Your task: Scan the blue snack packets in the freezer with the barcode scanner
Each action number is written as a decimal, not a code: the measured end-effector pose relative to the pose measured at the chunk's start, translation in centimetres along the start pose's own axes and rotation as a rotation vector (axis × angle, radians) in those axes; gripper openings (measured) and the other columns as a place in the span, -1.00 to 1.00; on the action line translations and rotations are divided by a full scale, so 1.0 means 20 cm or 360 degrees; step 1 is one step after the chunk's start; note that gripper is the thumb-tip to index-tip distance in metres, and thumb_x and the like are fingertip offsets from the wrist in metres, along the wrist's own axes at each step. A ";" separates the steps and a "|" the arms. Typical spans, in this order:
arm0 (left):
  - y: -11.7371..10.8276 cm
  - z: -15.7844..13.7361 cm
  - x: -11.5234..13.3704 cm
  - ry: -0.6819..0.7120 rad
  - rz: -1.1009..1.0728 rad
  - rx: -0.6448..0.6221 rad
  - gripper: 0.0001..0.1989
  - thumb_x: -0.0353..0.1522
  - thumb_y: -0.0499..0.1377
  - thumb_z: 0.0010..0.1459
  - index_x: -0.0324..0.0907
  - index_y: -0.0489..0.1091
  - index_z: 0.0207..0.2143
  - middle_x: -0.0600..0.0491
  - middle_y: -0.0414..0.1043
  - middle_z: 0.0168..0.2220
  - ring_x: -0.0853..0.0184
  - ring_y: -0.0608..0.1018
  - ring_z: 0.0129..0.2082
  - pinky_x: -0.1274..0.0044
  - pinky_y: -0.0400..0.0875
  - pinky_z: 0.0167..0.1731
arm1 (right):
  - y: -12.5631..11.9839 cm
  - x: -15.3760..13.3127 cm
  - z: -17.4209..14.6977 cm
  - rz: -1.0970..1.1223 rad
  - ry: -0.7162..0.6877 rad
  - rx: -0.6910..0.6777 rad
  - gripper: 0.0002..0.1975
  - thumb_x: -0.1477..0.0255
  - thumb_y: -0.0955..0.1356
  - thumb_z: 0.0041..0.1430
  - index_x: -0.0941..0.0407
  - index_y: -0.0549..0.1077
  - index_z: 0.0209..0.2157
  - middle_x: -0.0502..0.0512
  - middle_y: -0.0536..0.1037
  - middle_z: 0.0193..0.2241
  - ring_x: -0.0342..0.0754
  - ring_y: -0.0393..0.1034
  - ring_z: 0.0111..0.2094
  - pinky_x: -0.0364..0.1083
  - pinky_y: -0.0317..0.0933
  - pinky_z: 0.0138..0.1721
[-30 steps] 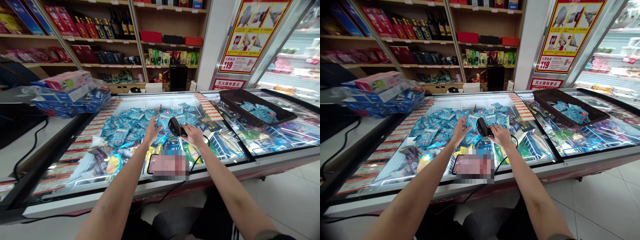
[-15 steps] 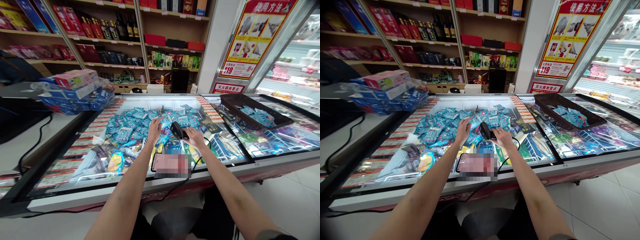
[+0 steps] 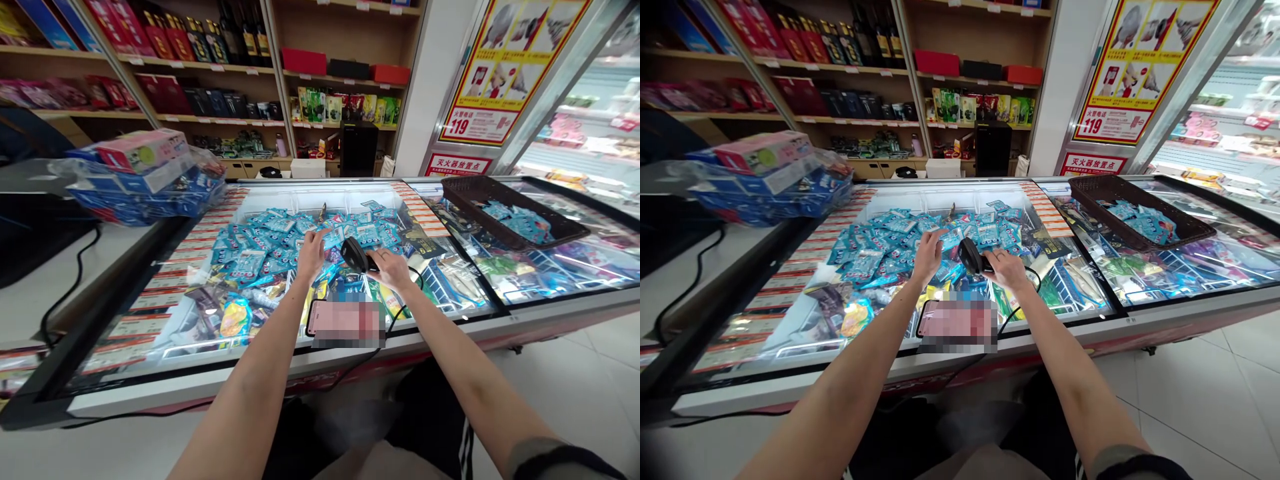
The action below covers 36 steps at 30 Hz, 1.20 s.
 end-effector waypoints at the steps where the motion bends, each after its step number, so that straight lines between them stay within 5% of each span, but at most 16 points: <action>1: 0.00 0.00 0.00 -0.0001 0.0001 0.0002 -0.61 -0.38 -0.13 0.29 -0.06 0.22 0.12 -0.07 0.23 -0.13 0.29 0.41 -0.19 0.48 0.34 -0.24 | 0.00 0.00 0.00 -0.0005 -0.0011 0.0003 -0.57 0.16 0.26 0.22 0.17 0.38 -0.02 0.20 0.51 -0.24 0.02 0.35 -0.21 -0.11 0.08 -0.39; 8: -0.01 0.00 0.01 -0.0023 0.0038 0.0003 -0.61 -0.37 -0.14 0.29 -0.07 0.22 0.13 -0.05 0.22 -0.17 0.31 0.41 -0.26 0.50 0.34 -0.30 | 0.01 0.01 -0.01 0.0010 -0.0024 -0.0043 -0.59 0.17 0.28 0.22 0.15 0.36 -0.02 0.17 0.50 -0.24 0.01 0.35 -0.19 -0.10 0.09 -0.36; 15: -0.03 0.00 0.02 0.0051 -0.0032 0.0110 -0.60 -0.36 -0.12 0.29 -0.09 0.21 0.15 -0.06 0.25 -0.17 0.29 0.41 -0.18 0.44 0.35 -0.13 | 0.01 0.02 -0.03 0.0034 0.0020 -0.0064 -0.51 0.17 0.33 0.16 0.15 0.33 0.05 0.18 0.50 -0.20 0.04 0.33 -0.15 -0.08 0.11 -0.27; 24: -0.18 -0.07 -0.03 -0.0308 0.0495 0.0286 -0.61 -0.32 -0.06 0.25 -0.10 0.27 0.11 -0.17 0.28 0.06 0.06 0.37 0.04 0.23 0.24 0.00 | 0.02 0.05 -0.05 0.0028 0.0113 -0.0049 -0.53 0.18 0.27 0.21 0.14 0.33 0.07 0.17 0.49 -0.22 0.03 0.32 -0.15 -0.08 0.12 -0.25; 27: -0.18 -0.11 0.03 0.0005 0.0595 0.0129 -0.60 -0.24 0.02 0.22 0.00 0.30 0.10 -0.06 0.14 0.22 0.05 0.20 0.21 0.18 0.09 0.13 | 0.01 0.06 -0.05 0.0026 0.0122 -0.0039 -0.53 0.16 0.27 0.21 0.13 0.34 0.06 0.18 0.49 -0.22 0.03 0.32 -0.16 -0.08 0.12 -0.24; 30: -0.11 -0.14 0.08 0.0340 0.0562 -0.0223 -0.71 -0.27 0.03 0.22 0.06 0.43 -0.05 0.06 0.34 0.10 0.17 0.28 0.17 0.18 -0.02 0.20 | 0.01 0.08 -0.07 0.0011 0.0141 -0.0021 -0.54 0.18 0.27 0.21 0.14 0.34 0.05 0.19 0.50 -0.22 0.03 0.33 -0.16 -0.08 0.13 -0.23; 36: -0.09 -0.13 0.06 0.0231 0.0686 -0.0098 -0.70 -0.40 -0.02 0.21 -0.04 0.48 -0.15 0.01 0.44 0.00 0.19 0.33 0.13 0.14 -0.15 0.25 | -0.01 0.14 -0.12 -0.0031 0.0245 -0.0029 -0.57 0.24 0.32 0.16 0.13 0.35 0.03 0.18 0.50 -0.21 0.04 0.32 -0.12 -0.09 0.14 -0.23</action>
Point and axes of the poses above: each hand's wrist, its own z-axis towards the middle knuckle, its own y-axis out of the palm, x = y × z, the point moved 5 cm from there along z, towards the middle knuckle
